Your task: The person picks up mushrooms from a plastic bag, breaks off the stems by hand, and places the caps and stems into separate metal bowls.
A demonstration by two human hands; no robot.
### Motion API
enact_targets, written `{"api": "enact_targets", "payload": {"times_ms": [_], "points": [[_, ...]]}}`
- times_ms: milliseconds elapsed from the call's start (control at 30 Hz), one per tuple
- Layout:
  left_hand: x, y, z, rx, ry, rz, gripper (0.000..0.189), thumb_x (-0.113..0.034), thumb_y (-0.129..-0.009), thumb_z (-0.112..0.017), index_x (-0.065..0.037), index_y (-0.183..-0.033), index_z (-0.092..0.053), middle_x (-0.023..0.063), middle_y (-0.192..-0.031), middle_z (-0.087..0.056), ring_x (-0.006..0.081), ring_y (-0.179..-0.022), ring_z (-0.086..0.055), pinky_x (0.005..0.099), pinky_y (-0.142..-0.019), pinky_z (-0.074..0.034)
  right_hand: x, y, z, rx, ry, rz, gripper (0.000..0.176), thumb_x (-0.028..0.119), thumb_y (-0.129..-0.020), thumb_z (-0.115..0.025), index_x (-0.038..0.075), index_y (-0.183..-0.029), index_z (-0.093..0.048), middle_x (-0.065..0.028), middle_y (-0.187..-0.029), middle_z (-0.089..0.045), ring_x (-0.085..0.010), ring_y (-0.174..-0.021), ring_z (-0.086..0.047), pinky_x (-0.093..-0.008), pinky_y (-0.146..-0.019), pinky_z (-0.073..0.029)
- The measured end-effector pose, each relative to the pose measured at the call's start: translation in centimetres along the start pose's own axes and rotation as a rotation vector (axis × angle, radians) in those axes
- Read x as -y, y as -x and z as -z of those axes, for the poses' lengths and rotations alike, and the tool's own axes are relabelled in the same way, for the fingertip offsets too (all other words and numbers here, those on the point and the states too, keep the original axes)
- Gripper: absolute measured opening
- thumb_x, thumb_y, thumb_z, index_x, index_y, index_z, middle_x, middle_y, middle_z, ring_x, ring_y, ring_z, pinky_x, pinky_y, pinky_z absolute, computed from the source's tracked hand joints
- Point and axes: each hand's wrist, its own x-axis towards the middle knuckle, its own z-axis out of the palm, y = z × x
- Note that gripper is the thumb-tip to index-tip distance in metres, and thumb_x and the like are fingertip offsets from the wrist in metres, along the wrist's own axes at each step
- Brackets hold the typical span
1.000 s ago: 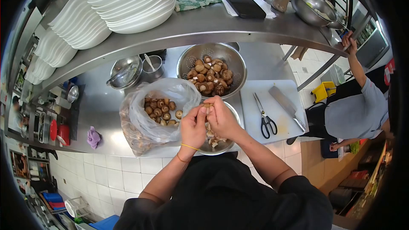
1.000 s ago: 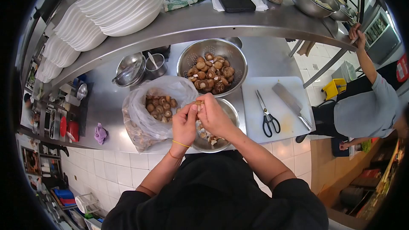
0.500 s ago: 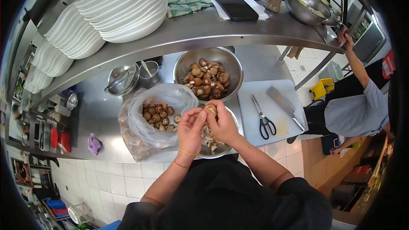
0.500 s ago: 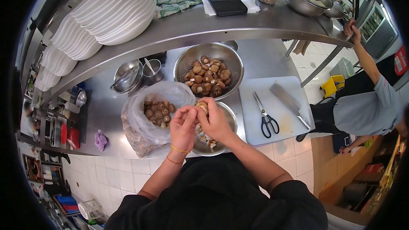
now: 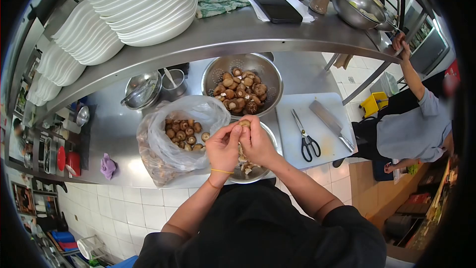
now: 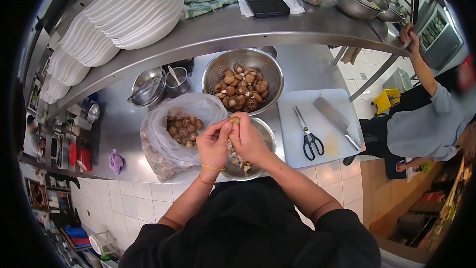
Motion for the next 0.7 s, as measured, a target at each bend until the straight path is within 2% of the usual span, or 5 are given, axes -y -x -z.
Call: {"api": "enact_targets", "payload": {"times_ms": [200, 300, 367, 600, 700], "points": [[0.9, -0.6, 0.3, -0.053, -0.115, 0.017, 0.02, -0.01, -0.096, -0.065, 0.005, -0.108, -0.07, 0.0089, -0.097, -0.071, 0.0097, -0.082, -0.065, 0.0232, -0.077, -0.053, 0.4, -0.5, 0.9, 0.035, -0.124, -0.027, 0.026, 0.013, -0.101, -0.045, 0.002, -0.124, -0.038, -0.0167, -0.101, -0.058, -0.0264, -0.089, -0.06, -0.0375, -0.081, -0.048], [0.8, -0.8, 0.3, 0.015, 0.038, -0.01, 0.022, -0.011, -0.098, -0.063, 0.004, -0.112, -0.068, 0.0089, -0.099, -0.07, 0.011, -0.08, -0.065, 0.0245, -0.073, -0.055, 0.8, -1.1, 2.1, 0.124, -0.205, -0.042, 0.029, 0.017, -0.103, -0.044, 0.0, -0.124, -0.035, -0.0169, -0.1, -0.06, -0.0266, -0.089, -0.061, -0.0383, -0.081, -0.049], [0.2, -0.7, 0.3, 0.119, 0.113, 0.08, 0.025, -0.01, -0.098, -0.062, 0.005, -0.118, -0.064, 0.0093, -0.1, -0.07, 0.0115, -0.079, -0.066, 0.0247, -0.07, -0.056, 0.2, -1.1, 2.5, 0.148, -0.194, -0.05, 0.028, 0.016, -0.103, -0.044, 0.0, -0.123, -0.034, -0.0166, -0.1, -0.06, -0.0257, -0.089, -0.061, -0.0379, -0.081, -0.049], [0.2, -1.1, 1.0, 0.168, 0.022, 0.096, 0.026, -0.012, -0.098, -0.061, 0.005, -0.118, -0.065, 0.0089, -0.101, -0.07, 0.0126, -0.08, -0.066, 0.026, -0.067, -0.057, 0.4, -0.6, 2.5, 0.228, -0.237, -0.134, 0.025, 0.015, -0.103, -0.044, 0.0, -0.121, -0.035, -0.0163, -0.1, -0.06, -0.0235, -0.089, -0.061, -0.0365, -0.08, -0.049], [0.1, -1.1, 1.0, 0.175, 0.002, 0.123, 0.026, -0.012, -0.098, -0.061, 0.004, -0.118, -0.065, 0.0097, -0.104, -0.069, 0.0135, -0.082, -0.067, 0.0275, -0.068, -0.058, -0.7, -0.7, 2.2, 0.16, -0.274, -0.022, 0.027, 0.014, -0.102, -0.047, 0.0, -0.123, -0.038, -0.0161, -0.099, -0.06, -0.0226, -0.088, -0.061, -0.0367, -0.079, -0.049]]}}
